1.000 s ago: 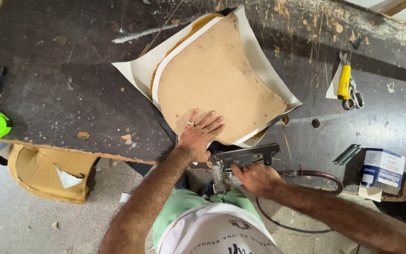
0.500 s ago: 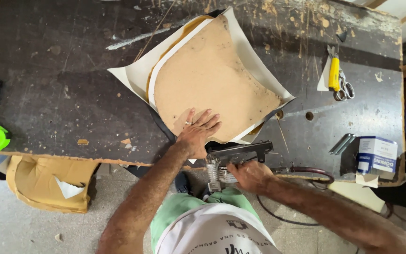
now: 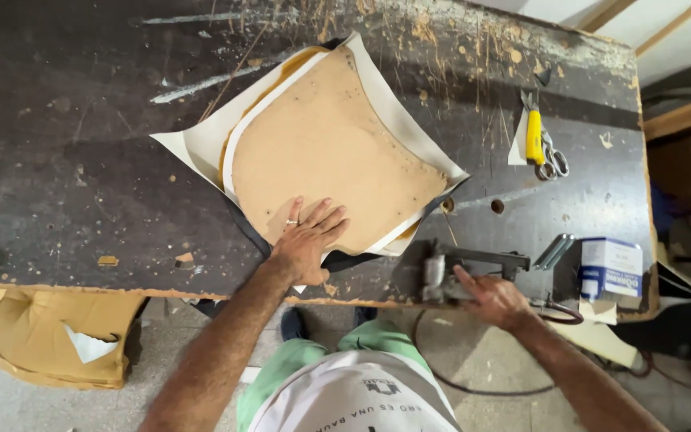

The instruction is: The person places a black fabric over a chair seat base and uses a pneumatic staple gun to secure the fabric to the underside of the seat. They repeatedly pull the fabric taut and staple it around the perimeter.

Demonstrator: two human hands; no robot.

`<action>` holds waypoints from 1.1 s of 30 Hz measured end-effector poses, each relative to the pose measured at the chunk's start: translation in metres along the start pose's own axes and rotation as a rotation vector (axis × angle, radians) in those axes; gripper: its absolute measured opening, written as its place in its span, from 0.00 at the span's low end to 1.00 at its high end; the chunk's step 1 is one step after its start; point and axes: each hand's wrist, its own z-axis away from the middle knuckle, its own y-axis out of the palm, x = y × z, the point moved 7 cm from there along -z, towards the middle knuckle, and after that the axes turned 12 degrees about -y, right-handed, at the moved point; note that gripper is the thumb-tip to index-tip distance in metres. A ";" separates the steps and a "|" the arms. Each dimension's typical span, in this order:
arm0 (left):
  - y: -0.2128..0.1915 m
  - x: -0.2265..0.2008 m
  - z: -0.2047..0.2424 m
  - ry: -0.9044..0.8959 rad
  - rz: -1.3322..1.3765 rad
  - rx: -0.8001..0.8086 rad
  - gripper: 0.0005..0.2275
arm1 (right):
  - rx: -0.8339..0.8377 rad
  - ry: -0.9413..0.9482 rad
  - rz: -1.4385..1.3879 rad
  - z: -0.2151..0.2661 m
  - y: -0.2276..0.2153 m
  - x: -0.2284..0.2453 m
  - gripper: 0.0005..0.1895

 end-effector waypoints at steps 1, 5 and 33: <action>-0.002 -0.001 -0.001 -0.012 -0.007 0.002 0.46 | -0.085 0.036 0.128 0.002 0.012 -0.026 0.41; -0.005 -0.007 -0.005 -0.084 0.055 0.039 0.43 | -0.512 0.292 -0.083 -0.017 -0.038 -0.021 0.18; -0.034 -0.078 -0.106 -0.598 -0.062 -0.106 0.49 | -0.566 0.429 -1.662 -0.165 0.051 0.062 0.29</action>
